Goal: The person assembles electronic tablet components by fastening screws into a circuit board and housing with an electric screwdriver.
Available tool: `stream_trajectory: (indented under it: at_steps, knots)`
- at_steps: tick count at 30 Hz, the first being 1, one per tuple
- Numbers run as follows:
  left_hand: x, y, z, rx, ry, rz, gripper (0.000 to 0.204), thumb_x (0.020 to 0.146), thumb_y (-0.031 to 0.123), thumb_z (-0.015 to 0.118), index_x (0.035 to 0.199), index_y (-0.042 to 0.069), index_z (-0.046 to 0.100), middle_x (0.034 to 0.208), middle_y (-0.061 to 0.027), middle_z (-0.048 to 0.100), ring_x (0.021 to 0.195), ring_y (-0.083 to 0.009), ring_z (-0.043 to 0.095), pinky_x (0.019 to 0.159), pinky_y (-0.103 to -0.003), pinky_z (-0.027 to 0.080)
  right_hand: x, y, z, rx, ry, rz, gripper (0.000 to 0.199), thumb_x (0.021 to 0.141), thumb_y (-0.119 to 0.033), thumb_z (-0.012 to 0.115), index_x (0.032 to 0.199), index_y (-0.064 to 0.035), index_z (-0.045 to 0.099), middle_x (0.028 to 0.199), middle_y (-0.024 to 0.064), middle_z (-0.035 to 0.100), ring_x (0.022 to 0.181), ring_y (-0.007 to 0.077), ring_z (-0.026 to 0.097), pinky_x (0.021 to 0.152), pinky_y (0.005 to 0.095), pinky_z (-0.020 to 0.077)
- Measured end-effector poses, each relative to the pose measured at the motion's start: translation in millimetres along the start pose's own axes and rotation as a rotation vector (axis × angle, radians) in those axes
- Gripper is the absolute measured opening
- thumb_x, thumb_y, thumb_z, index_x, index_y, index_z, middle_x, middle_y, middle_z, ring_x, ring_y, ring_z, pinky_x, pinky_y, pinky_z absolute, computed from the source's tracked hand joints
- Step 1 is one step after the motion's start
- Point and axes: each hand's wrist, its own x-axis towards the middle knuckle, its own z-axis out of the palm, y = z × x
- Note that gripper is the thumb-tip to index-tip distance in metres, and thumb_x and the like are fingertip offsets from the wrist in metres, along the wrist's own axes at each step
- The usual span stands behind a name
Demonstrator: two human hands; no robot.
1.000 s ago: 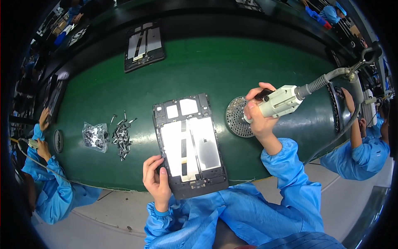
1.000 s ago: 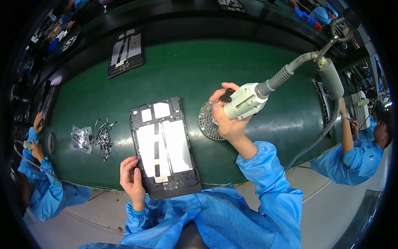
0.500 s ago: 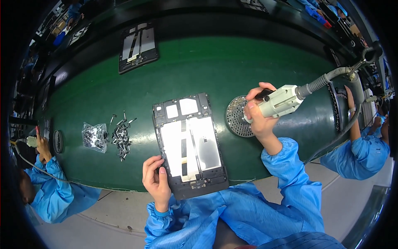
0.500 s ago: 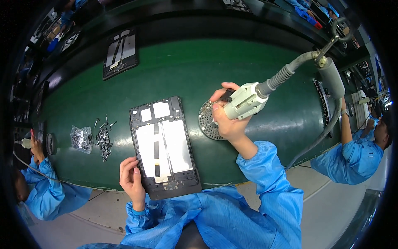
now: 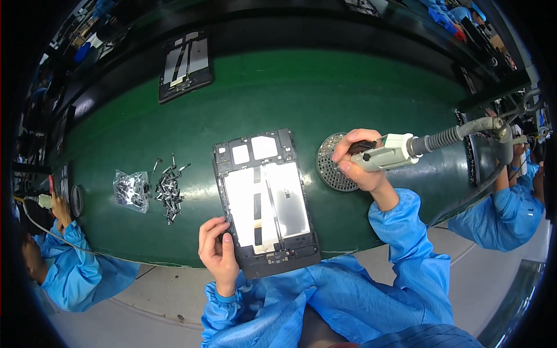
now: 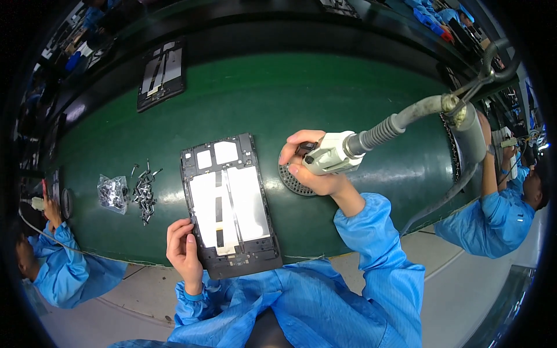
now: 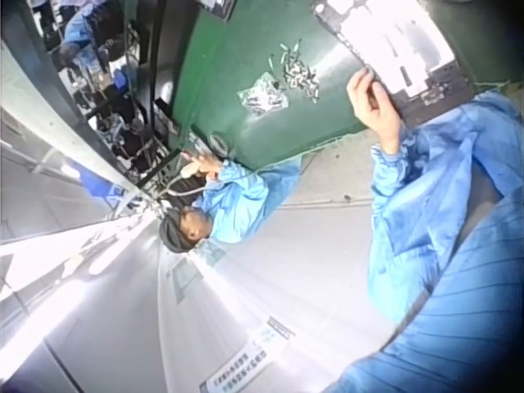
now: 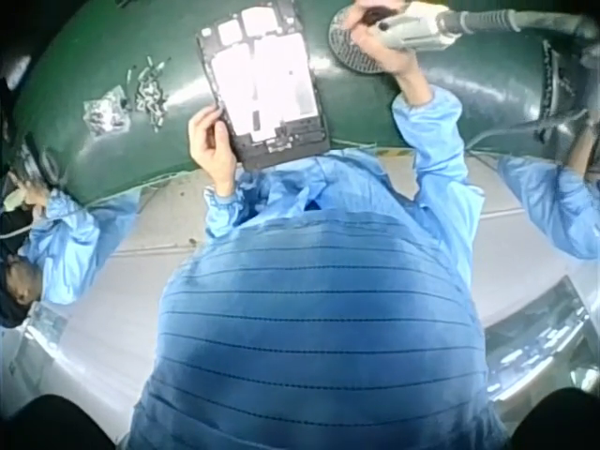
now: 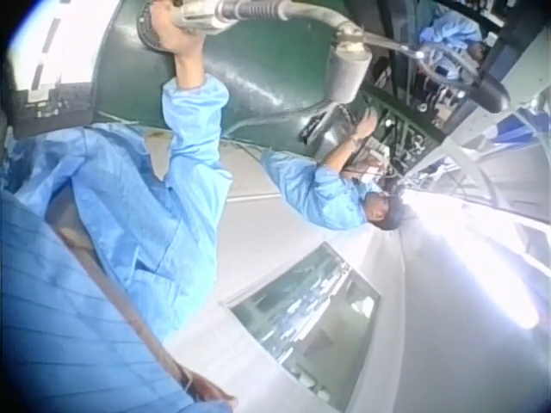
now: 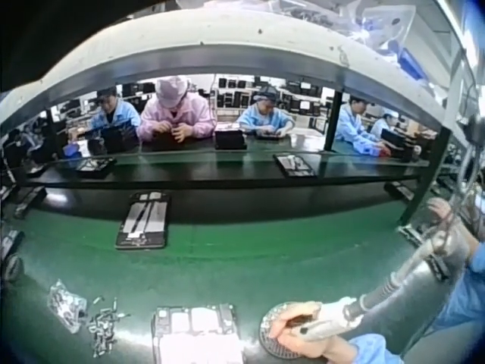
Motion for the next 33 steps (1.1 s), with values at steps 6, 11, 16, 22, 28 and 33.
stream_trajectory:
  at_steps: [6,11,16,22,28,33]
  knots:
    - [0.7,0.8,-1.1,-0.011,-0.001,-0.009,0.017,0.086,0.005,0.055,0.097,-0.007,0.061,0.110,-0.0150,0.055,0.099,-0.0213,0.054,0.085,-0.029,0.043,0.0,1.6,-4.7,0.107,0.087,0.036,0.047,0.077,0.007,0.059,0.120,-0.0007,0.043,0.087,0.0124,0.060,0.079,0.0153,0.058,0.069,0.0281,0.0492]
    - [1.5,-0.2,-0.7,-0.016,-0.010,-0.002,0.017,0.085,0.004,0.055,0.097,-0.007,0.061,0.110,-0.0153,0.055,0.099,-0.0214,0.054,0.084,-0.029,0.043,-0.9,2.4,-3.1,-0.050,0.065,-0.007,0.050,0.078,-0.001,0.063,0.122,-0.0049,0.039,0.082,0.0149,0.059,0.050,0.0078,0.047,0.042,0.0198,0.0404]
    - [0.5,0.5,-1.2,-0.013,-0.006,-0.004,0.017,0.085,0.004,0.055,0.097,-0.007,0.061,0.109,-0.0152,0.055,0.099,-0.0212,0.054,0.085,-0.029,0.043,-4.2,-0.3,10.6,-0.048,0.266,0.058,0.050,0.079,0.010,0.057,0.125,0.0002,0.039,0.089,0.0126,0.059,0.065,0.0067,0.048,0.060,0.0214,0.0419]
    - [0.5,1.0,-0.7,-0.033,0.000,-0.013,0.017,0.085,0.004,0.055,0.097,-0.007,0.061,0.110,-0.0152,0.055,0.099,-0.0212,0.054,0.085,-0.029,0.043,-3.4,2.5,13.6,-0.070,0.313,-0.011,0.051,0.081,0.005,0.061,0.126,0.0021,0.038,0.088,0.0110,0.058,0.064,0.0047,0.046,0.056,0.0186,0.0394]
    - [0.9,0.1,-2.1,-0.037,0.000,-0.010,0.017,0.085,0.003,0.055,0.097,-0.007,0.061,0.110,-0.0152,0.055,0.099,-0.0212,0.054,0.085,-0.029,0.043,-11.8,7.1,13.9,-0.125,0.314,-0.046,0.053,0.081,0.003,0.064,0.126,0.0031,0.037,0.084,0.0085,0.057,0.058,0.0046,0.047,0.054,0.0173,0.0395]
    - [-0.2,-0.7,-3.0,-0.041,-0.003,-0.004,0.016,0.084,0.001,0.054,0.097,-0.007,0.061,0.110,-0.0150,0.055,0.099,-0.0211,0.054,0.085,-0.028,0.043,-4.9,-0.2,20.1,-0.085,0.375,-0.015,0.057,0.080,0.001,0.065,0.129,0.0035,0.035,0.093,0.0135,0.057,0.057,0.0048,0.049,0.055,0.0174,0.0420]
